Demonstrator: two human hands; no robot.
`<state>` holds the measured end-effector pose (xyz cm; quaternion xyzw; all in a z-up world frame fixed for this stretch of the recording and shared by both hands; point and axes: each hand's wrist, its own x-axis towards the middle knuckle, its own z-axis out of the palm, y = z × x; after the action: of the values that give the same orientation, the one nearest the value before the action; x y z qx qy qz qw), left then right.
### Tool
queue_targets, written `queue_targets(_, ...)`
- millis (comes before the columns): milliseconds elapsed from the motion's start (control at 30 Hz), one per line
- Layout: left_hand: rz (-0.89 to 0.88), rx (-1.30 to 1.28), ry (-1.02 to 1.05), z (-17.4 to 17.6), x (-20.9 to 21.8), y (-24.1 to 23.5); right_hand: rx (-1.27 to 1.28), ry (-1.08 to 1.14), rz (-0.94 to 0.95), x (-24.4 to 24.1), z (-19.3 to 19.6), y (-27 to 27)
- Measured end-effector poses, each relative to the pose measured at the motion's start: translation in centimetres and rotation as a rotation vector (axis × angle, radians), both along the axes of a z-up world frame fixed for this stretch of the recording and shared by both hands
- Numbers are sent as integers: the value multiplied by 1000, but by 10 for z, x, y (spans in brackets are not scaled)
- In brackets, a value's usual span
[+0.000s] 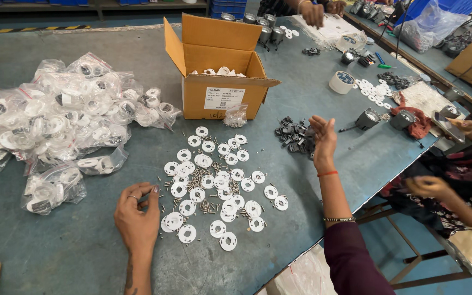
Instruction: The person assembles small white circular plastic parts with metal screws on a factory workbench. They pick up parts and screws, insert screws into the parts, and place the assembled units into a cardboard box. Another worker is visible in the background performing similar assembly tasks.
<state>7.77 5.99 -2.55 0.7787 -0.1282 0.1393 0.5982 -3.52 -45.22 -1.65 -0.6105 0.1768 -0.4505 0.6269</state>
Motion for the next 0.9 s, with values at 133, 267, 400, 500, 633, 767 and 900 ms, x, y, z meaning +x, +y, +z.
queue_targets(133, 7, 16, 2, 3, 1, 1, 148, -116, 6, -5, 6, -2)
queue_targets(267, 10, 59, 28, 3, 3, 6, 7, 40, -59, -22, 4, 31)
queue_targets(400, -6, 91, 2, -3, 6, 7, -484, 355, -12, -28, -8, 99)
queue_targets(500, -88, 244, -108, -9, 3, -5, -811, 513, 104, -8, -10, 132)
queue_targets(633, -208, 632, -225, -7, -17, -25, -1020, 639, 175, 24, -3, 149)
queue_targets(767, -325, 685, -176, -5, -30, -37, -1055, 639, 356, 27, -1, 170)
queue_targets(900, -317, 599, -208, -2, -30, -37, -1019, 557, 603, 16, 5, 193)
